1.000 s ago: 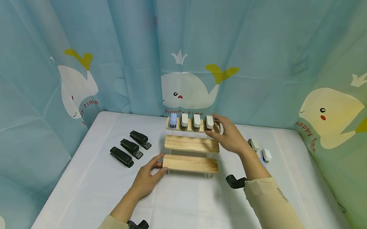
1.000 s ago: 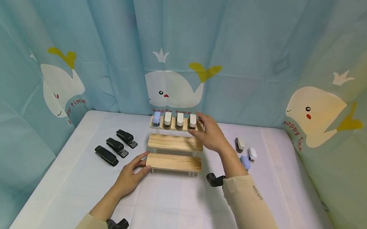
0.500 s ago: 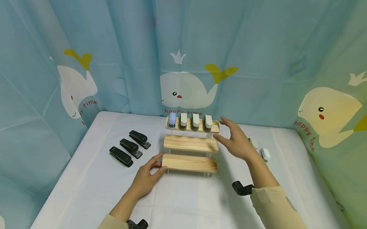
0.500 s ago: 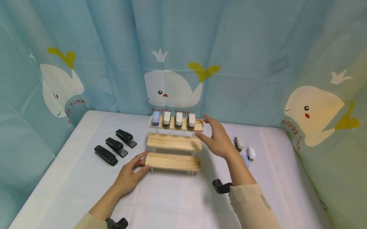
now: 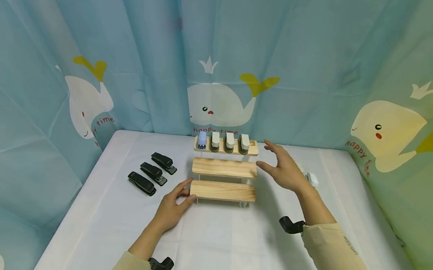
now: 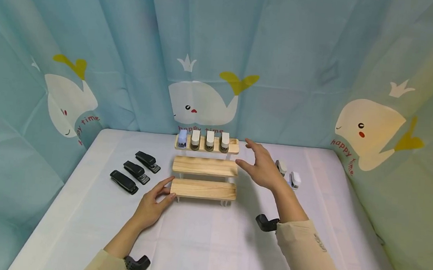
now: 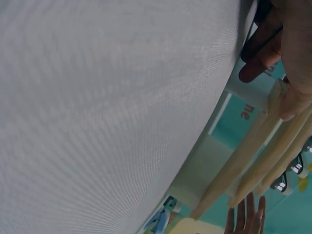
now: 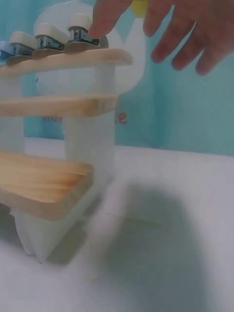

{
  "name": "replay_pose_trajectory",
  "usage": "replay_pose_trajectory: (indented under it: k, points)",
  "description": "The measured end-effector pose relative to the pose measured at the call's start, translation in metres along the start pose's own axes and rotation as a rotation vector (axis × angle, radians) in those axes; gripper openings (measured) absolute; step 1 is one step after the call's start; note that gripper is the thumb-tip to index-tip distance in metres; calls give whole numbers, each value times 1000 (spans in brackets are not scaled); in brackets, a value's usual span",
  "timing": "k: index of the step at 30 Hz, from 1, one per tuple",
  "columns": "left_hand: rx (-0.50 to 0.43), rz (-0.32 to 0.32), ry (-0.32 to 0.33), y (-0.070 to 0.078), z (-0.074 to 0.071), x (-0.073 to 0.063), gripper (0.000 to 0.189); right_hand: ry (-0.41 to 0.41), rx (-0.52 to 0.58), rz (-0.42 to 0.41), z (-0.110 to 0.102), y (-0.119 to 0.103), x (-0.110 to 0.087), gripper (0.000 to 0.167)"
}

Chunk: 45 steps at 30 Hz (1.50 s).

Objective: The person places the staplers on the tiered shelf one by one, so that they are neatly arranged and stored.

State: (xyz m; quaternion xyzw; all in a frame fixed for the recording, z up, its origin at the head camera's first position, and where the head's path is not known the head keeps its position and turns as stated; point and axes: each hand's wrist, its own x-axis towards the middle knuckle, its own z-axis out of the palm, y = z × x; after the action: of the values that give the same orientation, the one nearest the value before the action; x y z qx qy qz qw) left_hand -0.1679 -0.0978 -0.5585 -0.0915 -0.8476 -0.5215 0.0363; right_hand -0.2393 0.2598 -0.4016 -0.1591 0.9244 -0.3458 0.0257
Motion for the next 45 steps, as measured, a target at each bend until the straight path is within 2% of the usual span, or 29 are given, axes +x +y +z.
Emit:
replay_pose_trajectory:
  k: [6,15,29,40,45]
  points:
    - [-9,10,-6,-1,-1,1,58,-9,-27,46,-3,2,-5,81]
    - [-12,14,-11,-1,-1,2,59,-25,-91,35,-9,9,-11,81]
    - [-13,19,-12,-1,-1,3,58,-60,-99,53,-19,21,-18,78]
    - [-22,-9,-22,-1,-2,3,58,-58,-126,56,-26,32,-26,75]
    - [-23,4,-20,-3,-1,4,59,-55,-128,65,-28,36,-30,75]
